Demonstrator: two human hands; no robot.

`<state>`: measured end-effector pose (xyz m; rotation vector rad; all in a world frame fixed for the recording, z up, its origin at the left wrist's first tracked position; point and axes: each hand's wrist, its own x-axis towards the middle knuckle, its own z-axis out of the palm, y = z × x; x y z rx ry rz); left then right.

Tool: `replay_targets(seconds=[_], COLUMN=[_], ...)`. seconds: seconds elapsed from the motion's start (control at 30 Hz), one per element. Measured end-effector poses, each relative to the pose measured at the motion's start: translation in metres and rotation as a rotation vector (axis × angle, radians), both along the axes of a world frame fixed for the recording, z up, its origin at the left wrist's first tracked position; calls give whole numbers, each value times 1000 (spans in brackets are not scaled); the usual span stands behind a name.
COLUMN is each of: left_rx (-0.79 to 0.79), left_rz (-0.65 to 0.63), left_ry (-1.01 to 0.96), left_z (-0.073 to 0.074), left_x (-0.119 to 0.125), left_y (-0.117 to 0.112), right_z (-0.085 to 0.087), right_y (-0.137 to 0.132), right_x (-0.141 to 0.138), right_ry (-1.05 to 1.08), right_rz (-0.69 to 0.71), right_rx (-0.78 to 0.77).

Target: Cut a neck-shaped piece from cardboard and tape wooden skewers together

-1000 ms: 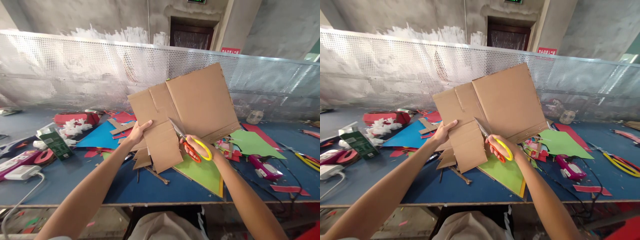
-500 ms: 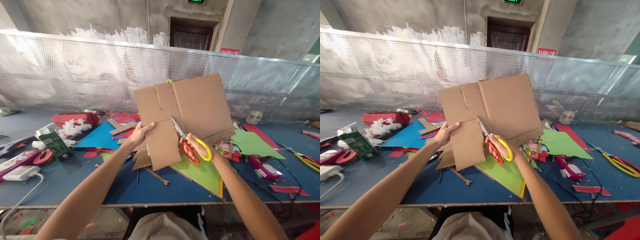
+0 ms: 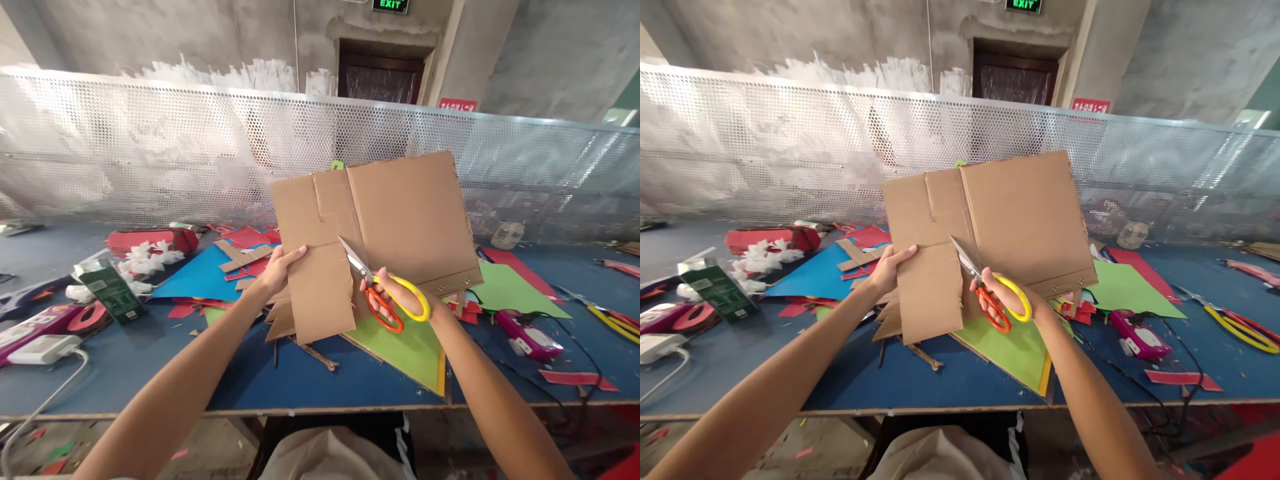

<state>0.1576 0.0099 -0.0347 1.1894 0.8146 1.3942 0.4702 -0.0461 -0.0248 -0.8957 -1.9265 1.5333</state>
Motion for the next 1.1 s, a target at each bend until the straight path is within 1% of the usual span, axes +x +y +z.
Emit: replay_targets(seconds=[0.17, 0.3, 0.43, 0.63, 0.77, 0.87, 1.0, 1.03, 1.1], left_rx=[7, 31, 15, 8, -27, -39, -87, -84, -33], left_rz=[5, -10, -29, -79, -131, -140, -149, -146, -95], left_ry=[26, 59, 66, 95, 103, 97, -14, -24, 3], left_z=[2, 3, 3, 1, 0, 2, 7, 8, 5], left_x=[-4, -11, -16, -23, -26, -25, -19, -18, -16], left_y=[1, 4, 7, 13, 17, 14, 3, 1, -3], right_z=[0, -1, 0, 10, 9, 5, 5, 7, 10], right_y=[0, 0, -1, -2, 1, 2, -1, -2, -3], right_x=[5, 2, 0, 8, 12, 9, 2, 0, -4], right_ry=[-9, -2, 12, -6, -16, -11, 66, 105, 187], right_rz=[13, 21, 36, 155, 183, 169, 101, 76, 23], right_rx=[-22, -33, -68, -118, -158, -153, -142, -142, -154])
